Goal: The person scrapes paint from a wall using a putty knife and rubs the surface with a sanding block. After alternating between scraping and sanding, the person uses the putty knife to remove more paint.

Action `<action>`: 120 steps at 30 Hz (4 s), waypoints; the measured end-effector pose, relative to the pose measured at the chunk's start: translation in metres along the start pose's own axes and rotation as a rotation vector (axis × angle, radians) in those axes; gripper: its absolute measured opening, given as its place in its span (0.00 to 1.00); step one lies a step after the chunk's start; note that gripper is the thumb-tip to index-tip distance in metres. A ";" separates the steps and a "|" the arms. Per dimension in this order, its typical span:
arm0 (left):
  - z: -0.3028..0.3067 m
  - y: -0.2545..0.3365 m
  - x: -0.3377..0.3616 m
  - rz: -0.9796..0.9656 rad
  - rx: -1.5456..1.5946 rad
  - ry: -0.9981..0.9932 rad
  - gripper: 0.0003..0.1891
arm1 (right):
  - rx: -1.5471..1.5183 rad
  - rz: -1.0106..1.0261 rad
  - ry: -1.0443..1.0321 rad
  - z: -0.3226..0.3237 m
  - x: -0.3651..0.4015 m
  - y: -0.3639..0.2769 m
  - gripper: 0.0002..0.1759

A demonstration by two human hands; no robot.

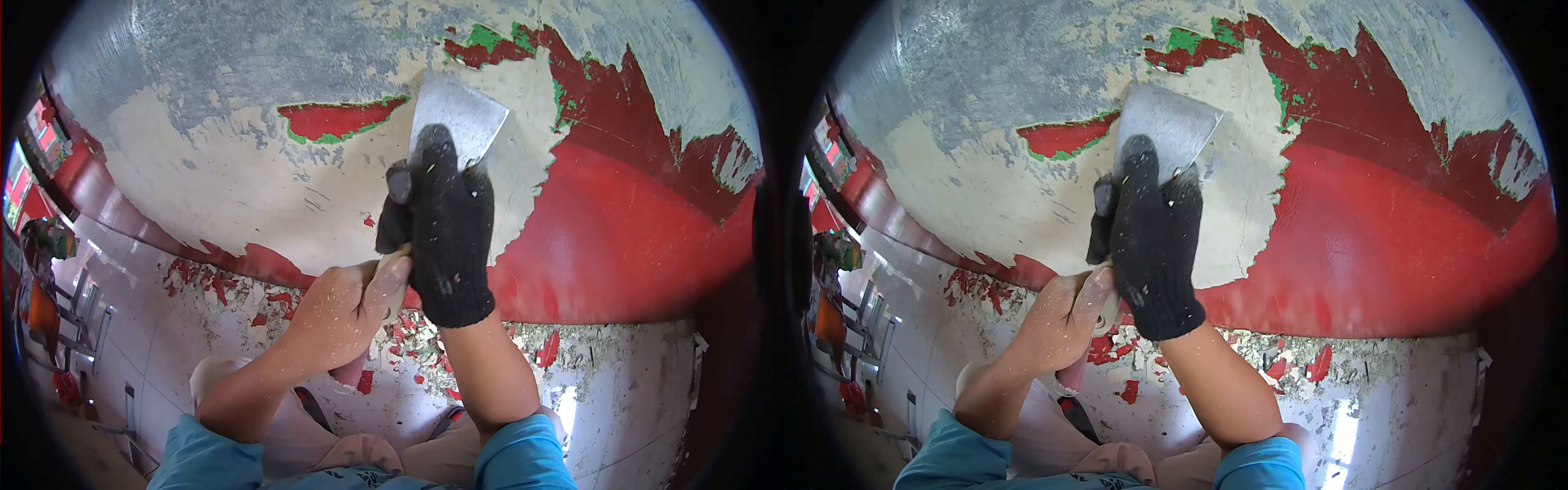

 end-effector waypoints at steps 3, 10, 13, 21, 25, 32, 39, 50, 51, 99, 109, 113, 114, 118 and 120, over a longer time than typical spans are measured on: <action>0.005 -0.001 -0.003 -0.005 -0.043 0.009 0.30 | 0.046 -0.006 -0.018 0.000 -0.007 0.001 0.22; 0.017 -0.008 -0.005 -0.080 -0.073 0.024 0.29 | -0.073 -0.021 0.035 -0.009 -0.007 0.009 0.25; 0.022 -0.001 -0.014 -0.054 -0.121 -0.045 0.28 | -0.070 -0.002 0.010 -0.010 -0.014 0.004 0.21; 0.042 -0.007 -0.013 -0.093 -0.154 0.010 0.26 | -0.144 0.035 -0.028 -0.025 -0.012 0.012 0.21; 0.045 -0.016 -0.016 -0.164 -0.231 0.059 0.25 | -0.182 0.009 -0.026 -0.025 -0.017 0.020 0.21; 0.064 -0.009 -0.025 -0.580 -0.614 0.214 0.23 | -0.133 0.399 -0.193 -0.030 -0.025 0.009 0.23; 0.043 -0.011 -0.004 -0.077 -0.222 -0.054 0.22 | -0.135 0.001 0.009 -0.015 -0.003 0.022 0.27; 0.007 -0.031 0.000 0.032 -0.113 -0.029 0.27 | -0.158 0.006 -0.003 0.011 0.004 0.048 0.21; 0.006 -0.032 0.000 0.043 -0.077 -0.021 0.27 | -0.155 0.004 -0.001 0.013 0.005 0.049 0.21; 0.050 -0.059 -0.021 -0.046 0.256 0.439 0.14 | 0.739 -0.180 -0.483 0.041 0.007 0.037 0.12; 0.051 -0.058 -0.024 -0.273 0.120 0.636 0.15 | 0.847 -0.083 -0.635 0.059 -0.005 0.034 0.11; 0.056 -0.045 -0.010 0.002 0.030 0.288 0.09 | 1.006 0.224 -0.866 0.062 -0.007 0.052 0.14; 0.058 -0.047 -0.010 0.023 -0.027 0.302 0.08 | 0.976 0.099 -0.844 0.057 -0.004 0.045 0.14; 0.062 -0.059 -0.014 0.043 0.161 0.596 0.09 | 1.024 0.041 -0.898 0.060 -0.005 0.027 0.16; 0.070 -0.064 -0.014 0.049 0.181 0.634 0.09 | 1.025 -0.066 -0.912 0.063 -0.009 0.018 0.18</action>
Point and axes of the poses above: each hand's wrist, its own x-axis away from the middle knuckle, its own z-axis out of the back of the hand, y = z × x, the point moved 1 cm from there along -x, towards the middle knuckle, and after that the axes turned 5 degrees about -x, right-handed, at the moved point
